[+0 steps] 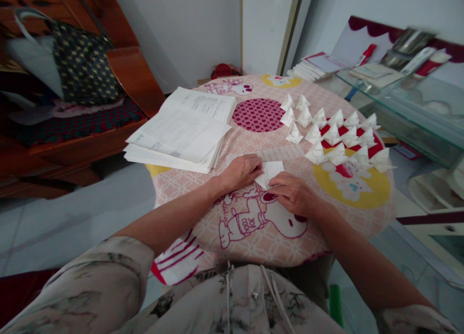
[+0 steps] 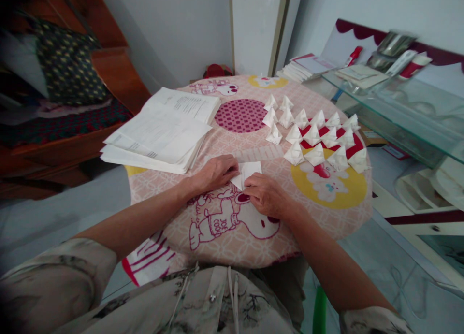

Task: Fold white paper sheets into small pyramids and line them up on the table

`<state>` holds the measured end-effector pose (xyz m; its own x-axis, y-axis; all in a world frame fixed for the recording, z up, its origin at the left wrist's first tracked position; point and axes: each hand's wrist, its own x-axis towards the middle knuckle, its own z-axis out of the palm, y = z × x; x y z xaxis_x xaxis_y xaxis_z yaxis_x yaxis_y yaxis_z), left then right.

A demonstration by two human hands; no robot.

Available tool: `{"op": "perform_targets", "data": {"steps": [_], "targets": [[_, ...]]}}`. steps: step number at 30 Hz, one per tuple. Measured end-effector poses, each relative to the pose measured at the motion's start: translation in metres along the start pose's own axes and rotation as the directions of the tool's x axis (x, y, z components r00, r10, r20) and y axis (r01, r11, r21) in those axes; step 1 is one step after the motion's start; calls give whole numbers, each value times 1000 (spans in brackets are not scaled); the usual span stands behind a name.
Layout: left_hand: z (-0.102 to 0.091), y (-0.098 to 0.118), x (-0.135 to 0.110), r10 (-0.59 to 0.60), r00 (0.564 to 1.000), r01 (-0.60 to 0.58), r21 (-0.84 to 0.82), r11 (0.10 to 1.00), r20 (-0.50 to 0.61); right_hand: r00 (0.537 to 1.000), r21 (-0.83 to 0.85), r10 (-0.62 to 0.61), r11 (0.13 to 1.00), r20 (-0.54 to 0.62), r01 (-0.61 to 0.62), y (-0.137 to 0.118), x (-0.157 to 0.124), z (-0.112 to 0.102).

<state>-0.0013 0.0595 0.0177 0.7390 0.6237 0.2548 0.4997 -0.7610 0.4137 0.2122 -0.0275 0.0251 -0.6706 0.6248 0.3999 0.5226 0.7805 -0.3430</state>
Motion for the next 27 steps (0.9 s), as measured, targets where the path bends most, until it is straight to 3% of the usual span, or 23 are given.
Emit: {"op": "perform_targets", "data": {"steps": [17, 27], "targets": [[1, -1, 1, 4, 1000, -4, 44, 999, 7, 997, 28, -6, 1000, -78, 9, -2, 1, 1], [2, -3, 2, -11, 1000, 11, -1, 1000, 0, 1000, -55, 26, 998, -13, -26, -4, 3, 7]]}}
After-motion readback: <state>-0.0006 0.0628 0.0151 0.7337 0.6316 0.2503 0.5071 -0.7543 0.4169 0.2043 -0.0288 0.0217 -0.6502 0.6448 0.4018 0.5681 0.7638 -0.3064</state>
